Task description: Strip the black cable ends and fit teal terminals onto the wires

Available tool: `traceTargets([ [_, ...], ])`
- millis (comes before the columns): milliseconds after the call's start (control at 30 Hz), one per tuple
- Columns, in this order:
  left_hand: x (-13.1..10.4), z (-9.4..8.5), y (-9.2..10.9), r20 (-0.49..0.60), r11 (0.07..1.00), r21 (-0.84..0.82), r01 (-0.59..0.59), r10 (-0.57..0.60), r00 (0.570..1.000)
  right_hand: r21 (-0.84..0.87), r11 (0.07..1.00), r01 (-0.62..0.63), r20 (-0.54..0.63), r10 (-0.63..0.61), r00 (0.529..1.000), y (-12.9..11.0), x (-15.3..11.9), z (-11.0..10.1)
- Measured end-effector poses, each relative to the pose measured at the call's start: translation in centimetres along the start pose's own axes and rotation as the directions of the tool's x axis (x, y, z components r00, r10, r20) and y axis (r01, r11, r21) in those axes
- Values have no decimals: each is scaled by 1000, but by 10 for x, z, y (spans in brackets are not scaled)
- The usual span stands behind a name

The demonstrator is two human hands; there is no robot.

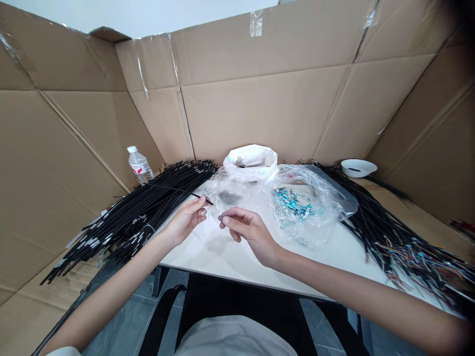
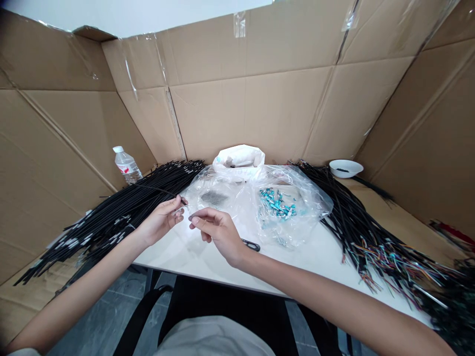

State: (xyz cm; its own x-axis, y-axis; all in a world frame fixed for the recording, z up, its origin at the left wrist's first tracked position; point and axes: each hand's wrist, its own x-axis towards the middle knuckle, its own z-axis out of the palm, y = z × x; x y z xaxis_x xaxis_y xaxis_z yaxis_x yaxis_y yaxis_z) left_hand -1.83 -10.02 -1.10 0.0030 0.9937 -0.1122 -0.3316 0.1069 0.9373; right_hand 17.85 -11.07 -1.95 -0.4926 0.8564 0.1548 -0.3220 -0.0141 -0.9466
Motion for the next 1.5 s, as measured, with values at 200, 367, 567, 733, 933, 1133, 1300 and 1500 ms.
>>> traceTargets([
  [200, -2, 2, 1, -9, 1000, 15, -12, 12, 1000, -29, 999, 23, -15, -23, 1000, 0, 2, 3],
  [367, -5, 4, 2, -13, 999, 14, -30, 31, 999, -74, 993, 96, -10, -97, 995, 0, 0, 4],
  [567, -6, 5, 3, -20, 999, 16, -45, 45, 999, -92, 986, 139, 8, -139, 990, -1, -3, 5],
  [733, -6, 5, 1, -17, 998, 24, -52, 52, 999, -94, 983, 155, 8, -155, 988, -1, -3, 6],
  [933, -4, 4, 0, -29, 998, 42, -54, 55, 998, -112, 984, 140, -17, -143, 990, -3, -3, 5],
  [1133, -3, 1, 0, 38, 971, 191, -147, 143, 989, -157, 984, 84, -141, -107, 984, -3, 2, 0],
  [1300, 6, -5, 7, 64, 904, 359, -232, 224, 972, -431, 899, 71, -100, -126, 987, -4, 5, -21],
  [1500, 35, -13, 17, 102, 821, 486, -301, 289, 952, -991, 130, -13, 4, 131, 991, -7, -22, -68],
])
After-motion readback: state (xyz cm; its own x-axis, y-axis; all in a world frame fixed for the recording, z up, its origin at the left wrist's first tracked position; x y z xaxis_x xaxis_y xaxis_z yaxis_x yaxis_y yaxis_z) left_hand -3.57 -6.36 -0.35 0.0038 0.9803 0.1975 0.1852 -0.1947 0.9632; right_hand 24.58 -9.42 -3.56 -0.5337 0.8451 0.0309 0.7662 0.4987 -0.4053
